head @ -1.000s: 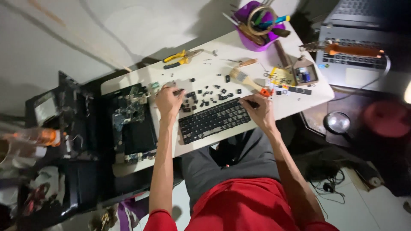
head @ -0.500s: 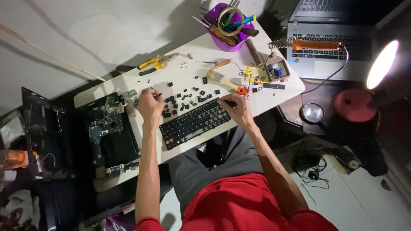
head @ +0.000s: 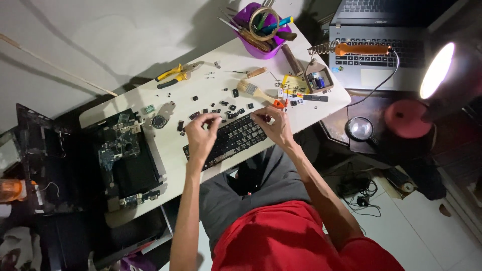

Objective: Manually reinstalling individual keycaps onto a laptop keyboard frame during a repair.

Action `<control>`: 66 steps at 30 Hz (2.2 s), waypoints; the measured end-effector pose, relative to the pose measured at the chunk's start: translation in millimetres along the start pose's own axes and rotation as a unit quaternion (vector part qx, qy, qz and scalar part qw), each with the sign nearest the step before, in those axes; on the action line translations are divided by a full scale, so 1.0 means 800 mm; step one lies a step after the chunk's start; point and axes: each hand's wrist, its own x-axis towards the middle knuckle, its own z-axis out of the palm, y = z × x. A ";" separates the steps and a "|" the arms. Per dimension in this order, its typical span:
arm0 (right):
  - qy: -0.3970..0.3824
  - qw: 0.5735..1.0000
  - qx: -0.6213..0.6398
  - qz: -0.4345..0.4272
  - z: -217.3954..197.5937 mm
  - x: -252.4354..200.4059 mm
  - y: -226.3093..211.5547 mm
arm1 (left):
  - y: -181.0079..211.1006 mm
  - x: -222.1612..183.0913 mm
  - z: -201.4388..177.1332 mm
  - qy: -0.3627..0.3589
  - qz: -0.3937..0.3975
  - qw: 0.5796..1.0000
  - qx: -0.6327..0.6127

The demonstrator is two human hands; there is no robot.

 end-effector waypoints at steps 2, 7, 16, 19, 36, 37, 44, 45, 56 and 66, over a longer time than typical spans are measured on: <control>-0.014 1.000 0.005 -0.008 0.003 0.001 -0.020 | -0.010 -0.002 0.016 -0.013 0.003 1.000 -0.023; -0.088 0.995 0.043 -0.013 0.008 -0.005 -0.058 | 0.019 -0.033 0.032 -0.057 -0.023 0.996 -0.056; -0.146 0.984 0.092 0.050 -0.003 -0.018 -0.084 | 0.044 -0.062 0.026 -0.028 -0.067 0.995 -0.074; -0.166 0.978 0.107 0.061 -0.006 -0.027 -0.072 | 0.053 -0.074 0.025 -0.023 -0.071 0.995 -0.067; -0.199 0.978 -0.026 0.047 -0.018 -0.001 -0.041 | -0.018 -0.132 -0.066 0.101 0.035 0.994 0.008; -0.202 0.978 -0.025 0.046 -0.015 0.002 -0.043 | -0.020 -0.132 -0.068 0.103 0.034 0.994 0.008; -0.226 0.971 -0.077 -0.005 0.013 0.027 -0.056 | 0.003 -0.123 -0.076 0.041 -0.068 0.996 0.035; -0.230 0.968 -0.094 -0.017 0.017 0.030 -0.056 | 0.009 -0.122 -0.078 0.021 -0.089 0.995 0.051; -0.287 0.946 -0.151 0.013 0.022 0.039 -0.013 | -0.019 -0.124 -0.072 0.006 -0.082 0.991 0.103; -0.311 0.927 -0.209 0.028 0.022 0.040 -0.013 | -0.043 -0.119 -0.056 0.015 0.015 0.989 0.146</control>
